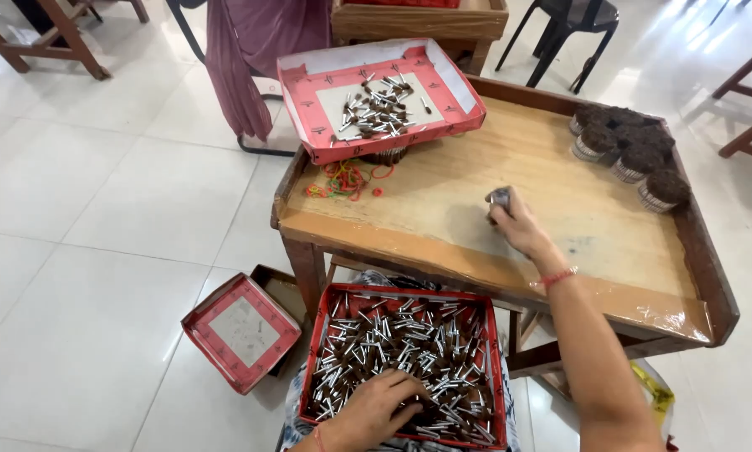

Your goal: Taking small metal pins from a tray and aligning them into a bundle by hand.

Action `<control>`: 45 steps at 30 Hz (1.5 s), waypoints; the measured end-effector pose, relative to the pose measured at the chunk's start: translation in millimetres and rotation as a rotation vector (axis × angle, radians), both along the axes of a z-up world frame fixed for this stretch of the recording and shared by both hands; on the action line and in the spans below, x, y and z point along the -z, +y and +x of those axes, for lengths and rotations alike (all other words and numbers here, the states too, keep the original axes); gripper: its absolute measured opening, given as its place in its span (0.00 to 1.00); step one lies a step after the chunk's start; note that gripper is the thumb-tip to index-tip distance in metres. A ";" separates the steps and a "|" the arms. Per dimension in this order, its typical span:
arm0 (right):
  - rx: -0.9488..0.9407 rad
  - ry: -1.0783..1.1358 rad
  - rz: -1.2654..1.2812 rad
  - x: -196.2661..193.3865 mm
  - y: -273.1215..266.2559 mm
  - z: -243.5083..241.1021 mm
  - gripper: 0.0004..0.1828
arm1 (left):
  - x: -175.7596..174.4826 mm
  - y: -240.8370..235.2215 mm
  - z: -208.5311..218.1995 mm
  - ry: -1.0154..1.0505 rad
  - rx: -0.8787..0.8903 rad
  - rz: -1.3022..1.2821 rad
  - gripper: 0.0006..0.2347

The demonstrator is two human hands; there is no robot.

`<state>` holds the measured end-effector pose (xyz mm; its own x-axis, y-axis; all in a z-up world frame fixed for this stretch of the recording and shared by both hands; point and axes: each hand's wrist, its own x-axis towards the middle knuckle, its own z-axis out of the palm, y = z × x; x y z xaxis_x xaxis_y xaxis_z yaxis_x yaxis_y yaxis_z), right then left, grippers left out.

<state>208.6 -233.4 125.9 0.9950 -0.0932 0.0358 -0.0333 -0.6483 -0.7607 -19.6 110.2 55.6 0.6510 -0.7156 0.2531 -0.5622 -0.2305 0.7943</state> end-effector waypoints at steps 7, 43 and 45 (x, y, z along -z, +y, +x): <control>-0.149 0.229 1.317 48.2 90.1 -142.4 0.11 | -87.4 -8.9 39.9 -0.320 -0.231 -0.167 0.31; -0.192 -0.061 1.405 149.5 176.2 -191.6 0.51 | 37.5 -95.6 56.4 0.204 -0.432 -0.288 0.16; 0.334 0.203 1.459 118.1 184.8 -206.3 0.51 | 40.9 -94.5 68.0 0.153 -0.513 -0.240 0.16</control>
<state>2.4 -48.6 7.7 0.8983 -0.1409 -0.4162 -0.2027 0.7076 -0.6770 48.3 15.7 14.7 0.9408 -0.2337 0.2453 -0.3014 -0.2465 0.9211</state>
